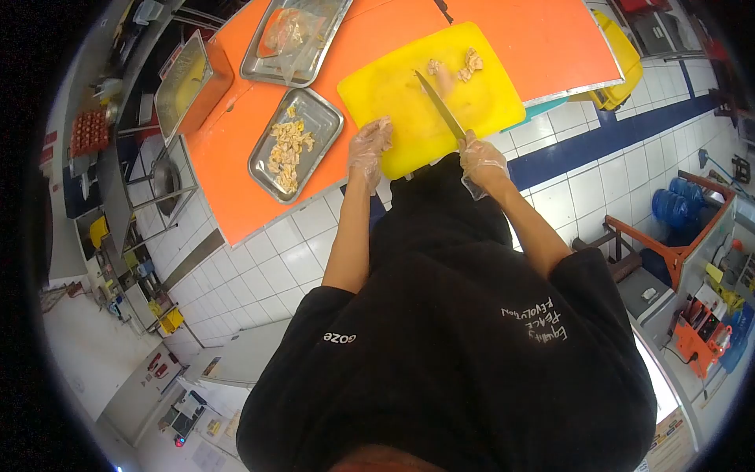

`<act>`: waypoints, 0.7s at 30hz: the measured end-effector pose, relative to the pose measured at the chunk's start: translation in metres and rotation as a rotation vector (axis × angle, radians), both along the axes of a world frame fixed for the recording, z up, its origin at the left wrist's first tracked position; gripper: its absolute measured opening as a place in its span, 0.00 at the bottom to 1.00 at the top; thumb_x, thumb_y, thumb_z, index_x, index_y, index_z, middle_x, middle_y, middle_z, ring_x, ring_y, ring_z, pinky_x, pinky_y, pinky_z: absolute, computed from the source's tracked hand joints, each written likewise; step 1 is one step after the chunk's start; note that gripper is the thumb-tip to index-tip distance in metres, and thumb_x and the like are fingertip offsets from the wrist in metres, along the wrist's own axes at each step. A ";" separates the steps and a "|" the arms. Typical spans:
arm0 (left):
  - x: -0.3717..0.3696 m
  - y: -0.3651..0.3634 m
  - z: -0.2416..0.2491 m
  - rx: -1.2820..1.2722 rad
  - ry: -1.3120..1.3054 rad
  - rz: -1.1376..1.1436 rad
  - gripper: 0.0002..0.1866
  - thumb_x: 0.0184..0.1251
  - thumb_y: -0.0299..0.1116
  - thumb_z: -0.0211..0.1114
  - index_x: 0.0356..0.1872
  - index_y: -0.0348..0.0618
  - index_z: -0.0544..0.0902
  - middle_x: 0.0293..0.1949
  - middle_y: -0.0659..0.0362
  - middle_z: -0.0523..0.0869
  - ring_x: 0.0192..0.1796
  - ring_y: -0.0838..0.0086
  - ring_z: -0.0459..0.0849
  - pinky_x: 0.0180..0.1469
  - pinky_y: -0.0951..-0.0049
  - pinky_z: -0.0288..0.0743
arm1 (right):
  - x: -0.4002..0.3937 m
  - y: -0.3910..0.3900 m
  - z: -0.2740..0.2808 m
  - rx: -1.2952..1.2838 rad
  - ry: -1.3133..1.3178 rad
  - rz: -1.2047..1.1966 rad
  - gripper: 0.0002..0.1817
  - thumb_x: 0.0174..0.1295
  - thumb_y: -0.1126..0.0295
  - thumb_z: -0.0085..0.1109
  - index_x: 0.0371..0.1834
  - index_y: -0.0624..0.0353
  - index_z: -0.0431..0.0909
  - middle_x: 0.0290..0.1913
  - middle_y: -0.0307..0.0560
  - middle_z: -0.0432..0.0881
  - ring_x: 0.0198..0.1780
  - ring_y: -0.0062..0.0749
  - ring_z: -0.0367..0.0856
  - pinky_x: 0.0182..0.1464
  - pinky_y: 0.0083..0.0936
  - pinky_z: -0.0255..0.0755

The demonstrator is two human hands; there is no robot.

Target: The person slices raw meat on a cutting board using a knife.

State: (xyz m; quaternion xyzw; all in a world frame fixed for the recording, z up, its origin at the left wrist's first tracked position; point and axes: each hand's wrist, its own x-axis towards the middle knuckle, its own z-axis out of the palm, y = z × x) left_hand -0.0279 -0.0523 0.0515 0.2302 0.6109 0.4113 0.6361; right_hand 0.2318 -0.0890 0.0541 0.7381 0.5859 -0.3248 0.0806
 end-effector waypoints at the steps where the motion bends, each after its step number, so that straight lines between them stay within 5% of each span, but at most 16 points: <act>1: -0.001 -0.001 0.000 0.002 0.001 -0.001 0.16 0.79 0.37 0.79 0.58 0.36 0.90 0.41 0.64 0.89 0.40 0.80 0.81 0.45 0.75 0.76 | -0.001 0.000 0.001 -0.008 -0.007 -0.001 0.25 0.90 0.47 0.39 0.64 0.55 0.77 0.49 0.68 0.92 0.54 0.71 0.91 0.57 0.63 0.82; 10: -0.005 -0.003 -0.003 -0.001 -0.131 0.011 0.25 0.90 0.52 0.65 0.59 0.35 0.91 0.51 0.54 0.92 0.53 0.72 0.86 0.60 0.68 0.77 | -0.003 0.001 0.006 -0.022 -0.015 -0.008 0.25 0.90 0.46 0.40 0.64 0.54 0.77 0.50 0.66 0.92 0.55 0.69 0.91 0.58 0.62 0.82; 15: -0.007 -0.003 -0.006 0.036 -0.393 0.061 0.22 0.94 0.48 0.56 0.46 0.38 0.86 0.76 0.41 0.83 0.66 0.63 0.85 0.64 0.64 0.76 | -0.004 0.000 0.008 -0.015 -0.019 0.002 0.25 0.91 0.46 0.39 0.64 0.56 0.77 0.50 0.67 0.92 0.55 0.70 0.91 0.58 0.62 0.82; 19: -0.003 -0.001 -0.004 0.003 -0.337 0.061 0.19 0.93 0.46 0.56 0.45 0.40 0.83 0.80 0.41 0.79 0.67 0.63 0.84 0.65 0.65 0.75 | -0.004 -0.002 0.005 0.026 0.005 -0.005 0.28 0.90 0.47 0.39 0.67 0.62 0.78 0.48 0.74 0.91 0.52 0.74 0.90 0.56 0.65 0.81; 21: -0.002 0.001 -0.006 0.063 -0.163 -0.130 0.21 0.93 0.48 0.54 0.51 0.40 0.85 0.76 0.43 0.84 0.67 0.66 0.85 0.65 0.68 0.73 | -0.005 -0.002 0.005 0.035 0.004 -0.010 0.28 0.90 0.47 0.39 0.67 0.62 0.78 0.48 0.74 0.91 0.52 0.74 0.90 0.56 0.65 0.81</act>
